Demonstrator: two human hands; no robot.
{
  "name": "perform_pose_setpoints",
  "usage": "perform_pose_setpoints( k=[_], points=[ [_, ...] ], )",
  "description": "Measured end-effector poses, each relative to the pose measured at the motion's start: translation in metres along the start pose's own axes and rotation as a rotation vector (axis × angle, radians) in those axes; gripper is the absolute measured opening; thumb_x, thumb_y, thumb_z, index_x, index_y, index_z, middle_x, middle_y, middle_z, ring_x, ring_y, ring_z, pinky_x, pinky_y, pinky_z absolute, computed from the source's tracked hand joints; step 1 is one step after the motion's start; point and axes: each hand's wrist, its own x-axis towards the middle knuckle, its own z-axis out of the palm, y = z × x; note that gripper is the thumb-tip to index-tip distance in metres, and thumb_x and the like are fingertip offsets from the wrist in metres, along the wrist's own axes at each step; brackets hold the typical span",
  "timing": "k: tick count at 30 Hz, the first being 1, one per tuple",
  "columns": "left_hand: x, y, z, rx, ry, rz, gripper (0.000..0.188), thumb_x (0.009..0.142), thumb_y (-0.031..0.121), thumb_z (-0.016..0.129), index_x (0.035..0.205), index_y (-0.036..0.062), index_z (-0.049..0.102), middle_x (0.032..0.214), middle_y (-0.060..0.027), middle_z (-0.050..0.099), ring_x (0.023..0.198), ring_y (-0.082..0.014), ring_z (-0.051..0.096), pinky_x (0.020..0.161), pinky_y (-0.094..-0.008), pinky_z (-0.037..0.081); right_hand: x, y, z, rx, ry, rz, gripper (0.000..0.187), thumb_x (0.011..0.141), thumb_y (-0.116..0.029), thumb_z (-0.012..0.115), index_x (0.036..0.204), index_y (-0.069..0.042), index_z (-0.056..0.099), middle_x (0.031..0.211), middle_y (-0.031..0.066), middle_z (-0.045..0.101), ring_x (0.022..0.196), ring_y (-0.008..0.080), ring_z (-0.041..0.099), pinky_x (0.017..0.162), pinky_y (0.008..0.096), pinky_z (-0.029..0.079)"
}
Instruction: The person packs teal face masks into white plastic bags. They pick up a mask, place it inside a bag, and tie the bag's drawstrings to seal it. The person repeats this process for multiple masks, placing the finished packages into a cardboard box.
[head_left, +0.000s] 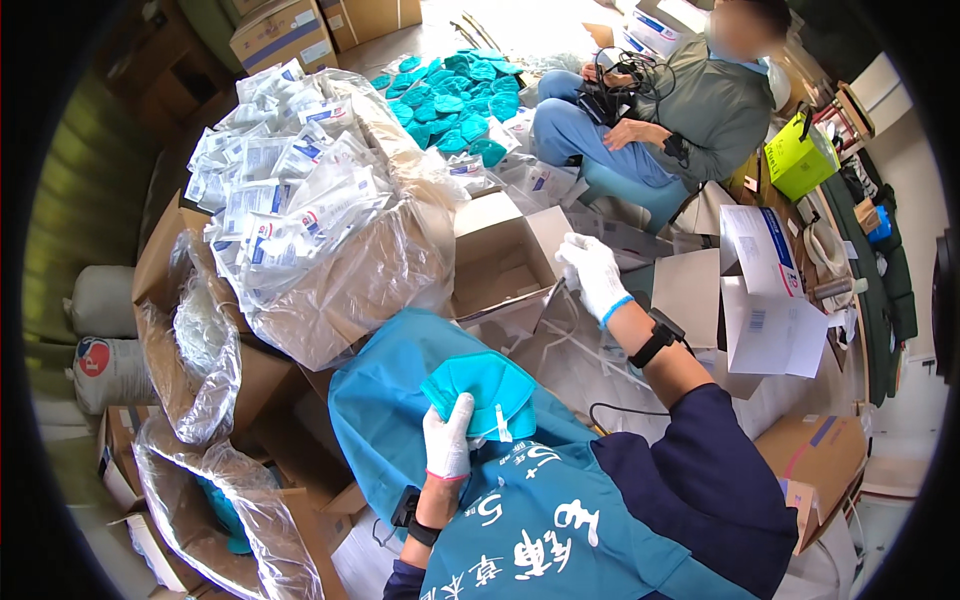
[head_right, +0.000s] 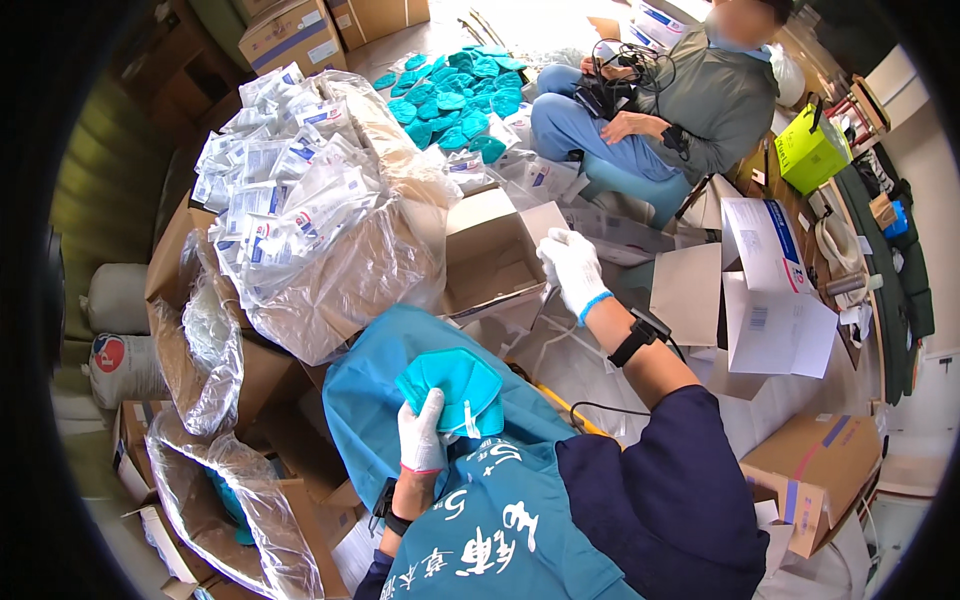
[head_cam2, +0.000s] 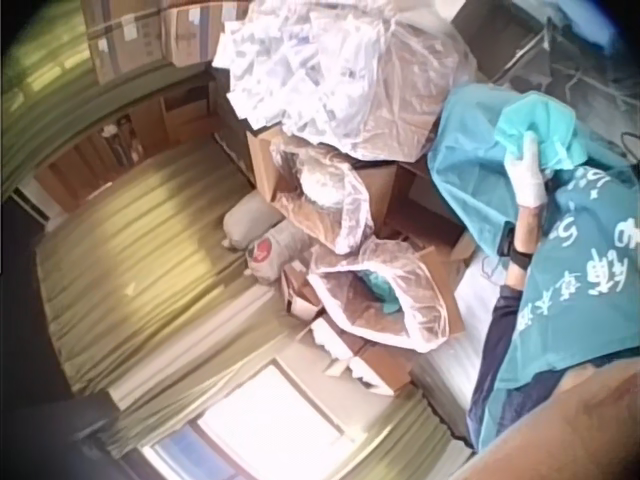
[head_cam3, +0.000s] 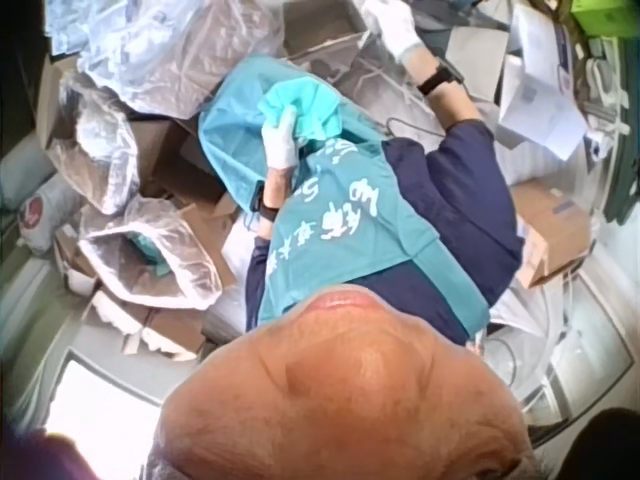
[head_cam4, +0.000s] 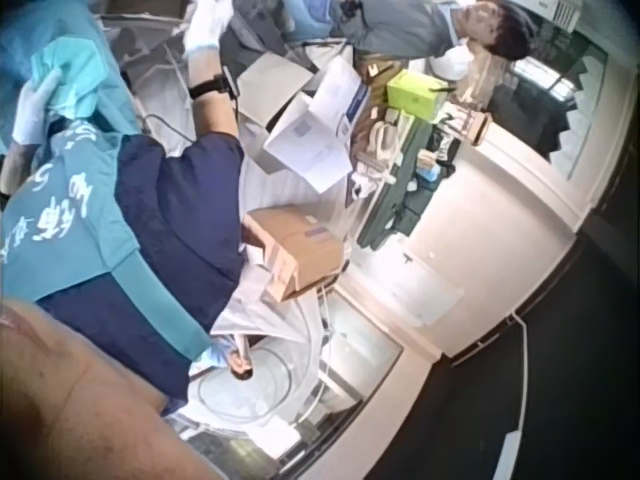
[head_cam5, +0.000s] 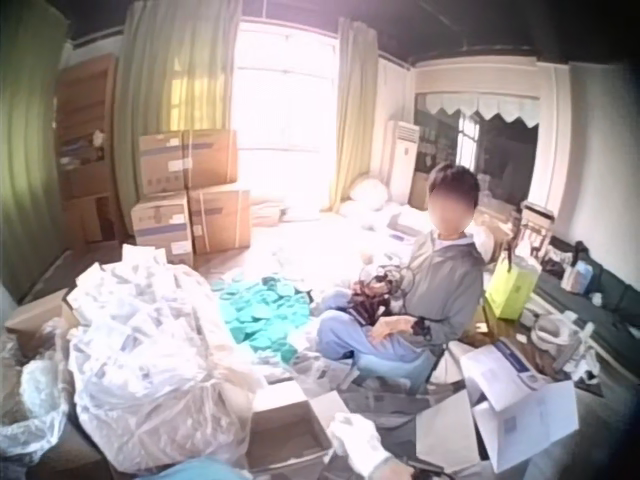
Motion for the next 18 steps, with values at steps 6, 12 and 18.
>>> perform_pose_setpoints(
  k=[6, 12, 18],
  points=[
    [0.002, -0.008, -0.003, -0.009, 0.007, 0.025, 0.024, 0.098, 0.024, 0.064, 0.111, 0.0041, 0.063, 0.081, -0.0004, 0.066, 0.057, -0.0059, 0.059, 0.045, -0.0184, 0.044, 0.012, -0.008, -0.011, 0.073, 0.057, -0.058, 0.047, 0.088, -0.009, 0.067, 0.131, 0.000, 0.050, 0.084, 0.0043, 0.063, 0.058, 0.0082, 0.052, 0.048, 0.0237, 0.039],
    [0.001, -0.007, -0.006, 0.009, 0.027, 0.008, 0.025, 0.097, 0.026, 0.065, 0.110, 0.0050, 0.064, 0.082, -0.0010, 0.067, 0.058, -0.0071, 0.061, 0.045, -0.0191, 0.046, 0.012, -0.007, -0.015, 0.086, 0.097, -0.064, 0.044, 0.086, -0.008, 0.068, 0.127, 0.000, 0.055, 0.083, 0.0036, 0.062, 0.058, 0.0087, 0.054, 0.046, 0.0232, 0.040],
    [0.001, -0.007, -0.006, 0.020, 0.003, 0.008, 0.025, 0.097, 0.026, 0.065, 0.110, 0.0049, 0.064, 0.082, -0.0011, 0.067, 0.058, -0.0066, 0.061, 0.045, -0.0193, 0.046, 0.017, -0.024, -0.022, 0.197, 0.340, -0.160, 0.019, 0.084, -0.007, 0.068, 0.100, -0.007, 0.059, 0.069, 0.0003, 0.056, 0.051, 0.0091, 0.051, 0.042, 0.0247, 0.038]
  ],
)
